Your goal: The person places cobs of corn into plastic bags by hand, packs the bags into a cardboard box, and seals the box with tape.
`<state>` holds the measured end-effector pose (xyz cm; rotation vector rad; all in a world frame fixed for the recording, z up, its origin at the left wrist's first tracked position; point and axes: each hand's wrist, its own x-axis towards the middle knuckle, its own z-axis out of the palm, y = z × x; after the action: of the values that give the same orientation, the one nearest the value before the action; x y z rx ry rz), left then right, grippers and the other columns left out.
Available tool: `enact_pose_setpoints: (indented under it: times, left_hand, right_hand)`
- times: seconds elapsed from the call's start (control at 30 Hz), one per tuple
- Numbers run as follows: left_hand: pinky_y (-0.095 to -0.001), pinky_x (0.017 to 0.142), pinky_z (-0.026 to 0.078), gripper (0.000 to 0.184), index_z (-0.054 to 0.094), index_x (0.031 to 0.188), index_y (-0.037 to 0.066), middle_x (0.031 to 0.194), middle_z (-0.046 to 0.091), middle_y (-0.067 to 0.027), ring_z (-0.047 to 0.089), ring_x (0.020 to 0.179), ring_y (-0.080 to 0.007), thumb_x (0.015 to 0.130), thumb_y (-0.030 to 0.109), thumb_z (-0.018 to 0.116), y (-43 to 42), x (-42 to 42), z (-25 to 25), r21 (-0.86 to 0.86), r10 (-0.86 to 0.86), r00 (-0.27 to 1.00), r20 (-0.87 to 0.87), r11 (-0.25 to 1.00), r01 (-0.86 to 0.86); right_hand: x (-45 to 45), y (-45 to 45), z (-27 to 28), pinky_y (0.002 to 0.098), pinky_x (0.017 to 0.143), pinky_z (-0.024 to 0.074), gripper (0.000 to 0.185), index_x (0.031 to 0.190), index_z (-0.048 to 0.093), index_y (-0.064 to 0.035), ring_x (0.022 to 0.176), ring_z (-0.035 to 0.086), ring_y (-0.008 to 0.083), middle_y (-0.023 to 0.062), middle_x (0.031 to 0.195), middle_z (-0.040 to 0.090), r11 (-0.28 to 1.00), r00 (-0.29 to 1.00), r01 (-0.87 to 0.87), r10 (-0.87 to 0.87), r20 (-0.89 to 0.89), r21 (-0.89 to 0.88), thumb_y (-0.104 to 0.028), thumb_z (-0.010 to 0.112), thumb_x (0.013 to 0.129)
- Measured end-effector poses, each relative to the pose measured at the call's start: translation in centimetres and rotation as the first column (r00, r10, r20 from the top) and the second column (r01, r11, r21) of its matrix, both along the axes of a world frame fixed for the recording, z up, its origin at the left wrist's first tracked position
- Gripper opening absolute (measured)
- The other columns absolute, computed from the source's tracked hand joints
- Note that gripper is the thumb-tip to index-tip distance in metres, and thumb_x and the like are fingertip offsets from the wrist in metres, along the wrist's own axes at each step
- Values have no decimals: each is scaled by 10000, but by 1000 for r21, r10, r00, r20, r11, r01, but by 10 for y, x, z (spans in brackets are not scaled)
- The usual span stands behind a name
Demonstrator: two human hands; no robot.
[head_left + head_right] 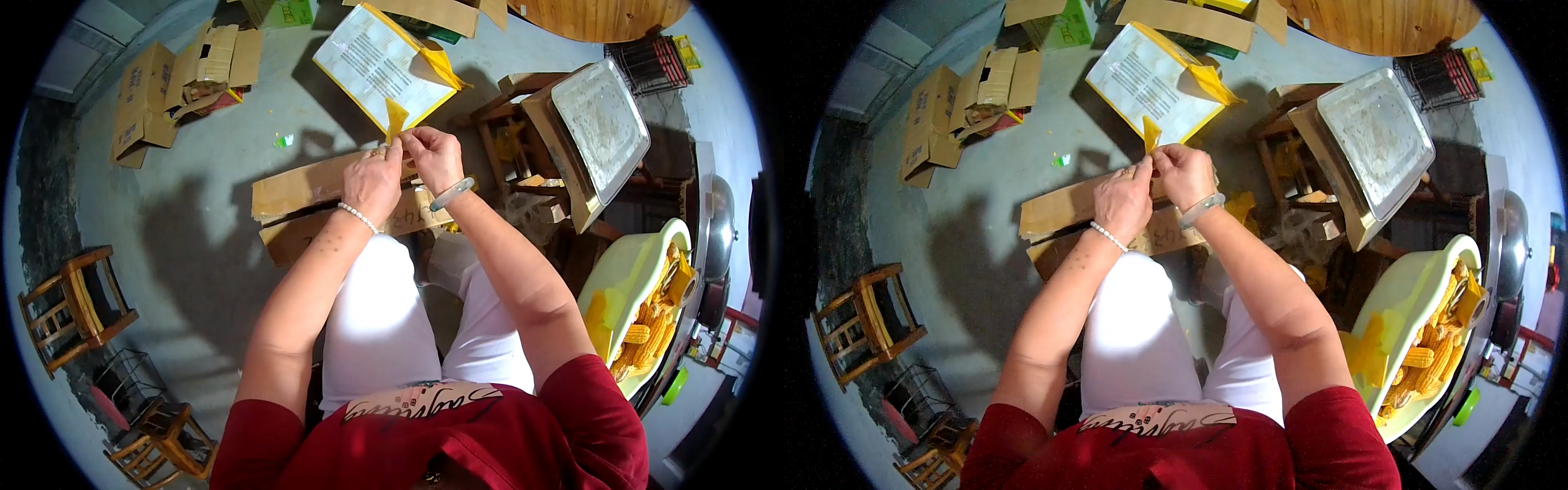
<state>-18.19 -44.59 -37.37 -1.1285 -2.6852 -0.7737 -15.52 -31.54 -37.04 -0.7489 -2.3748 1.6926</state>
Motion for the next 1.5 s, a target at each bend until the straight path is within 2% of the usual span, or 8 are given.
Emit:
enact_pose_setpoints:
  times: [0.4, 0.5, 0.7, 0.8, 0.9, 1.03, 1.1, 1.5]
  left_hand:
    - [-378, 628, 499, 110, 666, 857, 48, 752, 649, -164, 639, 681, -306, 808, 119, 599, -4, -11, 2, 231, 152, 878, 455, 931, -281]
    - [-254, 614, 479, 70, 660, 844, 0, 733, 677, -78, 617, 653, -112, 795, 41, 632, -14, -32, -34, 387, -16, 573, 819, 753, -532]
    - [-232, 681, 463, 90, 617, 892, 2, 821, 635, -37, 587, 725, -107, 856, 55, 554, -65, -63, -38, 326, -131, 330, 935, 683, -654]
    - [-233, 705, 461, 104, 616, 915, 7, 842, 633, -32, 585, 755, -104, 860, 65, 549, -77, -66, -38, 271, -160, 231, 960, 740, -616]
    - [-227, 678, 463, 103, 620, 904, -6, 830, 634, -36, 583, 734, -97, 854, 47, 549, -79, -61, -36, 253, -145, 222, 964, 758, -602]
    - [-223, 678, 467, 111, 618, 919, -16, 827, 637, -40, 583, 718, -93, 855, 42, 549, -87, -62, -36, 257, -158, 221, 962, 794, -551]
    - [-222, 690, 470, 119, 612, 941, -18, 847, 641, -42, 587, 732, -92, 853, 41, 557, -91, -63, -35, 273, -166, 245, 955, 814, -513]
    - [-215, 725, 477, 177, 594, 999, -28, 916, 653, -50, 603, 797, -89, 826, 8, 599, -94, -59, -24, 300, -191, 311, 931, 887, -352]
  right_hand:
    - [2, 16, -8, 281, 476, 496, 183, 856, 594, 47, 548, 630, 166, 100, 684, 621, 983, 981, 149, -133, 143, -111, -119, 521, 886]
    - [5, 40, -5, 280, 423, 482, 170, 854, 565, 40, 465, 560, 152, 72, 644, 568, 968, 965, 216, -190, 183, -129, -111, 504, 897]
    - [32, 109, -14, 320, 447, 490, 194, 935, 621, 52, 492, 613, 194, 115, 637, 603, 931, 890, 366, -351, 291, 2, -93, 517, 858]
    - [55, 138, -50, 301, 487, 513, 204, 960, 617, 45, 550, 620, 194, 124, 719, 633, 947, 878, 258, -313, 363, 192, -92, 527, 839]
    - [70, 161, -92, 375, 706, 513, 266, 1008, 633, 36, 836, 647, 325, 217, 983, 640, 866, 766, -231, -119, 632, 443, -138, 572, 817]
    - [67, 163, -57, 380, 767, 498, 255, 935, 665, 13, 948, 608, 327, 197, 1024, 633, 842, 547, -290, -245, 800, 455, -202, 609, 810]
    - [77, 207, -116, 381, 769, 501, 272, 937, 670, 1, 962, 605, 318, 173, 1025, 641, 546, 467, -739, -6, 884, 394, -233, 615, 810]
    - [31, 168, -61, 396, 838, 468, 254, 994, 644, -12, 1015, 571, 349, 197, 1063, 613, 702, 646, -566, 52, 761, 432, -173, 529, 835]
